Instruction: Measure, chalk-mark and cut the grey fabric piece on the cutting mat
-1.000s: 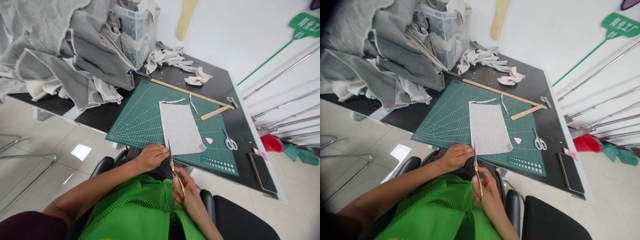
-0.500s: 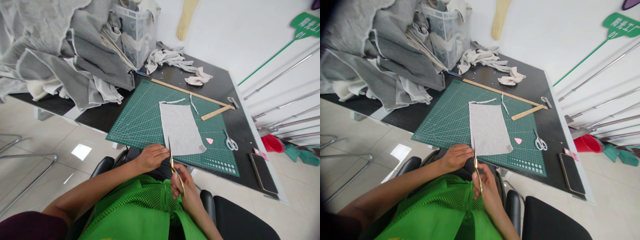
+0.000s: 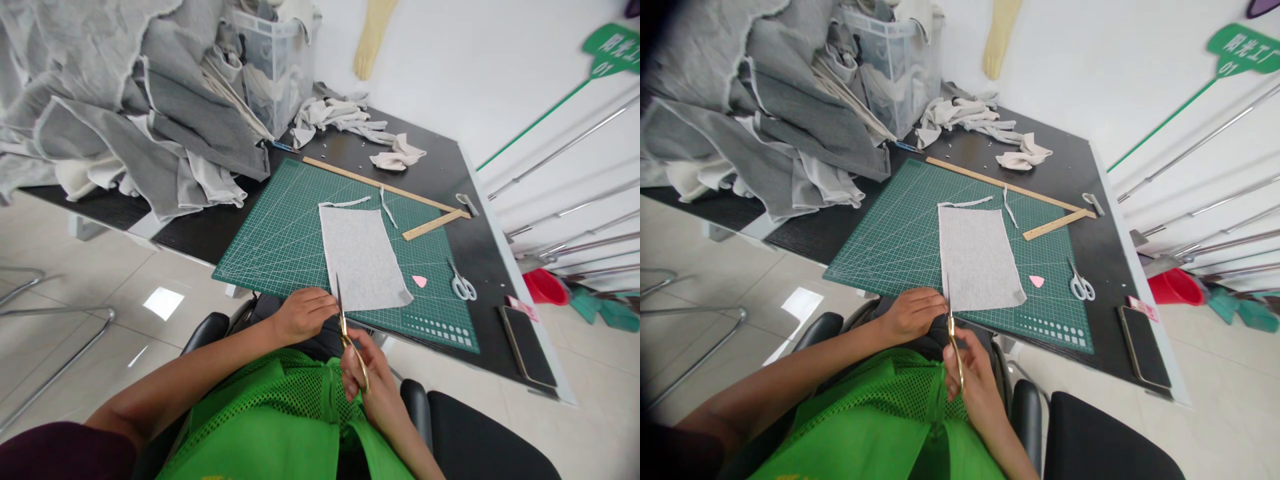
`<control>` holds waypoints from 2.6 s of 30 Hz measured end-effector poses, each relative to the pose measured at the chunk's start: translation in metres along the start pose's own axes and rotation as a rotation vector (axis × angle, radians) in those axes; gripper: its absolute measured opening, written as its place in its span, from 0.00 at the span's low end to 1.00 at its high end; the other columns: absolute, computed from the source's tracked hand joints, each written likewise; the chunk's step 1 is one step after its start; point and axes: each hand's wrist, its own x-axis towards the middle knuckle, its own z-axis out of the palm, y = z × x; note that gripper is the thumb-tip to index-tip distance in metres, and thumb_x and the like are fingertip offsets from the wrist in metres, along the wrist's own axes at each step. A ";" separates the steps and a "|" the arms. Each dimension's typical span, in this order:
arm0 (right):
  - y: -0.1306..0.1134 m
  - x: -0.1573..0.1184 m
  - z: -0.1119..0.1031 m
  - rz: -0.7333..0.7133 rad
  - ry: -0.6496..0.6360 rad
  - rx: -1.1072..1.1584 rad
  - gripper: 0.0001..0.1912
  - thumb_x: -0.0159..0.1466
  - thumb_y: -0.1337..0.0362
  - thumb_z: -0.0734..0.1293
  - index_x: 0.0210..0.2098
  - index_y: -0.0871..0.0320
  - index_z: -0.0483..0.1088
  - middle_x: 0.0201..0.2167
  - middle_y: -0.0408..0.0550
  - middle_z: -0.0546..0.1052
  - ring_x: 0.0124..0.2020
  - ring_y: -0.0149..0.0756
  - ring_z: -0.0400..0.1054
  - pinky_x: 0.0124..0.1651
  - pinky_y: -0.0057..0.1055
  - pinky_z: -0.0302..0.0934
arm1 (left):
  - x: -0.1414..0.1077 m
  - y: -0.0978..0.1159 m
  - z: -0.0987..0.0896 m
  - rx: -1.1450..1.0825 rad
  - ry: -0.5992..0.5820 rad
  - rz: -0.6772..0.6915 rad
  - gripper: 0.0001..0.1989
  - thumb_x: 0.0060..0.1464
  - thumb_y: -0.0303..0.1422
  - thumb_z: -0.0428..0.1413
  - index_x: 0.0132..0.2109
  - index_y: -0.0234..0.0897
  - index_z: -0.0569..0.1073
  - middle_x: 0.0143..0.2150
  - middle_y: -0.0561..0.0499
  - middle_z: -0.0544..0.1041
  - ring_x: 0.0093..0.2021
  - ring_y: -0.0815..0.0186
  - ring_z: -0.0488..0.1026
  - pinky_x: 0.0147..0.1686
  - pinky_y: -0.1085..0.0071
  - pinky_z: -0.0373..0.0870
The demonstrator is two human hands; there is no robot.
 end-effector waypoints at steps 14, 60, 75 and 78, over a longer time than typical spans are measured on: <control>-0.007 -0.003 0.001 0.046 -0.031 -0.048 0.28 0.66 0.45 0.70 0.56 0.56 0.63 0.18 0.29 0.60 0.16 0.23 0.52 0.18 0.21 0.58 | -0.005 -0.002 0.002 0.016 -0.022 -0.002 0.11 0.63 0.22 0.52 0.49 0.34 0.75 0.45 0.45 0.82 0.46 0.62 0.79 0.49 0.63 0.79; -0.012 0.012 -0.005 0.024 -0.051 0.001 0.22 0.68 0.48 0.70 0.55 0.54 0.66 0.19 0.30 0.60 0.15 0.23 0.50 0.17 0.21 0.55 | -0.003 -0.003 -0.001 -0.004 -0.027 0.040 0.12 0.62 0.22 0.53 0.50 0.34 0.75 0.44 0.46 0.82 0.46 0.63 0.79 0.51 0.63 0.79; -0.015 0.010 -0.005 0.035 -0.026 -0.053 0.28 0.64 0.46 0.73 0.55 0.57 0.70 0.19 0.31 0.60 0.15 0.23 0.51 0.17 0.22 0.56 | -0.004 -0.003 0.000 -0.004 -0.030 0.051 0.11 0.62 0.22 0.53 0.49 0.34 0.76 0.43 0.46 0.82 0.47 0.63 0.79 0.51 0.63 0.79; -0.014 0.006 -0.006 0.037 -0.035 -0.079 0.27 0.65 0.47 0.72 0.55 0.57 0.70 0.18 0.31 0.61 0.14 0.23 0.51 0.17 0.22 0.56 | -0.002 -0.001 -0.003 -0.011 -0.040 0.069 0.10 0.61 0.23 0.54 0.47 0.35 0.76 0.43 0.47 0.82 0.46 0.63 0.78 0.50 0.62 0.78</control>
